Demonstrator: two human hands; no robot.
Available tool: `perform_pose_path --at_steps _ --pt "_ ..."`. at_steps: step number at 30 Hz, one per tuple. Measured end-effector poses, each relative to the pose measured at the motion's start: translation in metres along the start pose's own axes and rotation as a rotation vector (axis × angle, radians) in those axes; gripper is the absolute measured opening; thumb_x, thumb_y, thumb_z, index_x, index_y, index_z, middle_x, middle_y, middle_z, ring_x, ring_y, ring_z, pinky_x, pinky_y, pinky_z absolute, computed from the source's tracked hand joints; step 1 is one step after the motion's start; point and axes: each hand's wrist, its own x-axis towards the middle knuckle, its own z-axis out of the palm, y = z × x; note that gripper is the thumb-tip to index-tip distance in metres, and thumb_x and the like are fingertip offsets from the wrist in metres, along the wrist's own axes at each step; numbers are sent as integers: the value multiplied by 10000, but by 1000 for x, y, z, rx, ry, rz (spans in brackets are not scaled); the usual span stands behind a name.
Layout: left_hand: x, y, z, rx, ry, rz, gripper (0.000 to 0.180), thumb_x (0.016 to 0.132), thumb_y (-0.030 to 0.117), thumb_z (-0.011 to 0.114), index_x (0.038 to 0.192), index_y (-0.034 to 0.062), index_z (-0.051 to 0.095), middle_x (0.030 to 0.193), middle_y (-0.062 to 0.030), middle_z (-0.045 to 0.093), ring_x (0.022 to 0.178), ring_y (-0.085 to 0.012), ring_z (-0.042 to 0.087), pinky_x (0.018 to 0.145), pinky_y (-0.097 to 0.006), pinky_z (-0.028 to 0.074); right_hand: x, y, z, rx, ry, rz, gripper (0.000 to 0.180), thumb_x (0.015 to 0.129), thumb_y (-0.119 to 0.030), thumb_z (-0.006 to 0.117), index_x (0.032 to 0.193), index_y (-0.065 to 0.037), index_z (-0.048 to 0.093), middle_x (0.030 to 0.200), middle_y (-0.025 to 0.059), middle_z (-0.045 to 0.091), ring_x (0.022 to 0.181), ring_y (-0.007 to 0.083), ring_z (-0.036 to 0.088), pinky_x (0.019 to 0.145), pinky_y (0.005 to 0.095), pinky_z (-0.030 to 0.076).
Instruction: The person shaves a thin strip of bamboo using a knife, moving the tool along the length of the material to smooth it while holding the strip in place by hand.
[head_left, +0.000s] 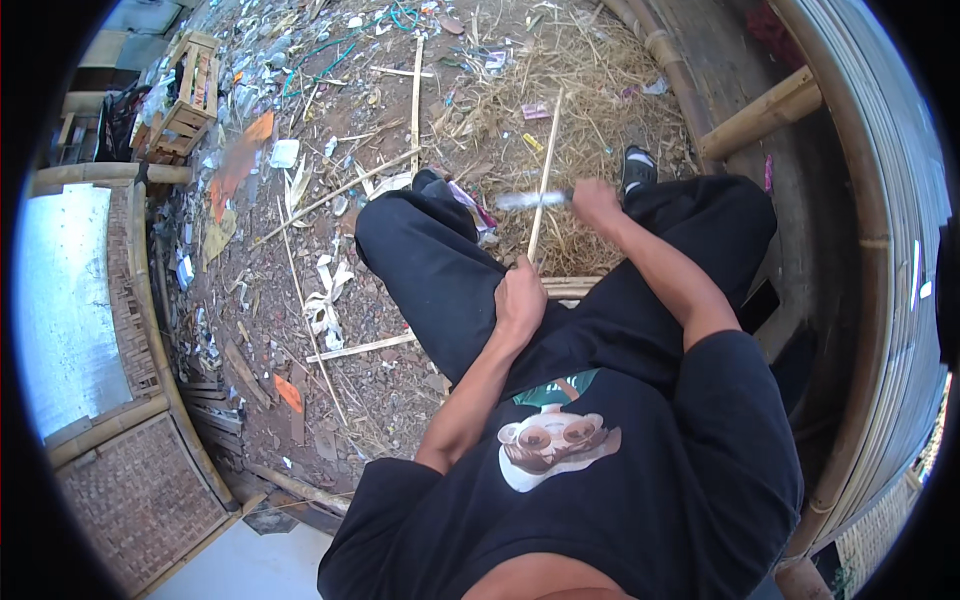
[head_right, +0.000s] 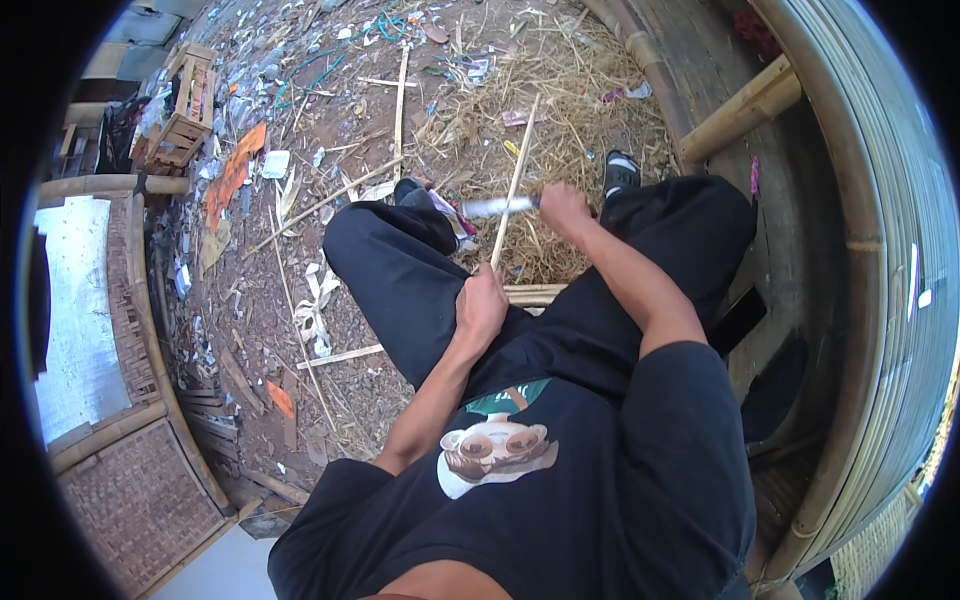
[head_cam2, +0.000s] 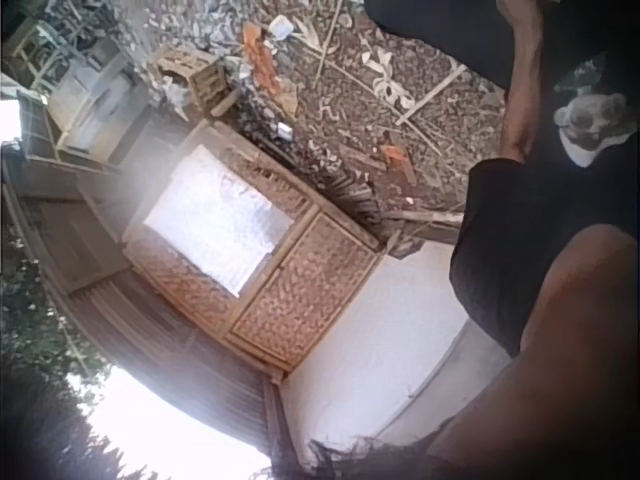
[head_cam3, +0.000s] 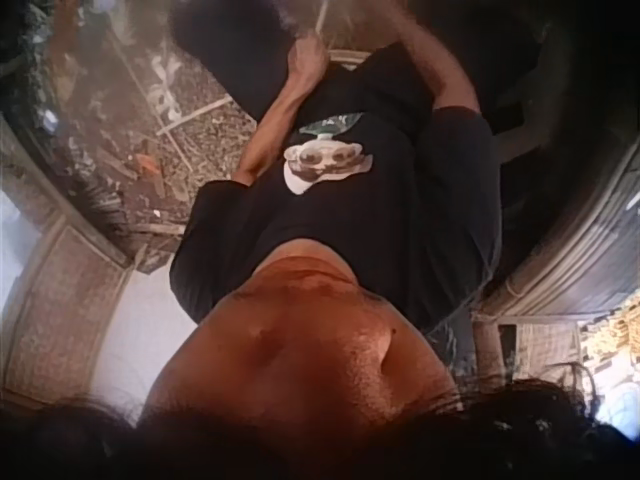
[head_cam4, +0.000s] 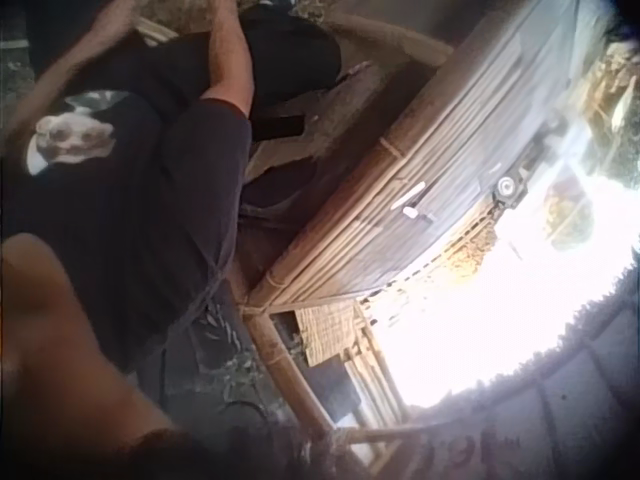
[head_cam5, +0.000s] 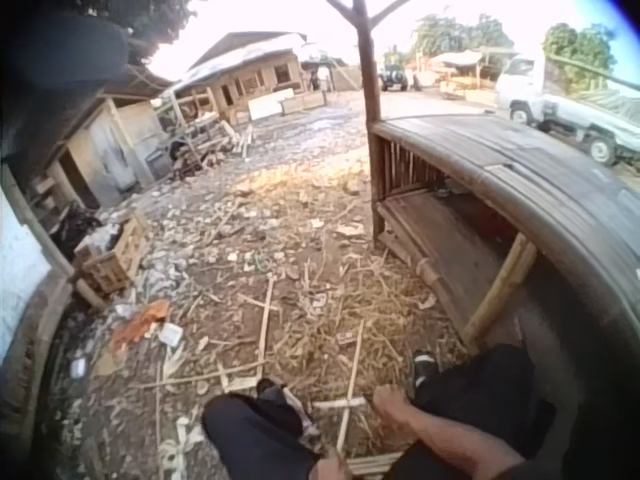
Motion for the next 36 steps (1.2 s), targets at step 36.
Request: perform_pose_path --at_steps 36 --pt "-125 -37 -94 63 -160 9 200 923 148 481 800 -2 430 565 -263 529 579 -461 553 481 -530 408 57 53 -15 -5 -70 157 252 776 -153 526 897 15 670 891 246 652 866 378 649 699 453 529"
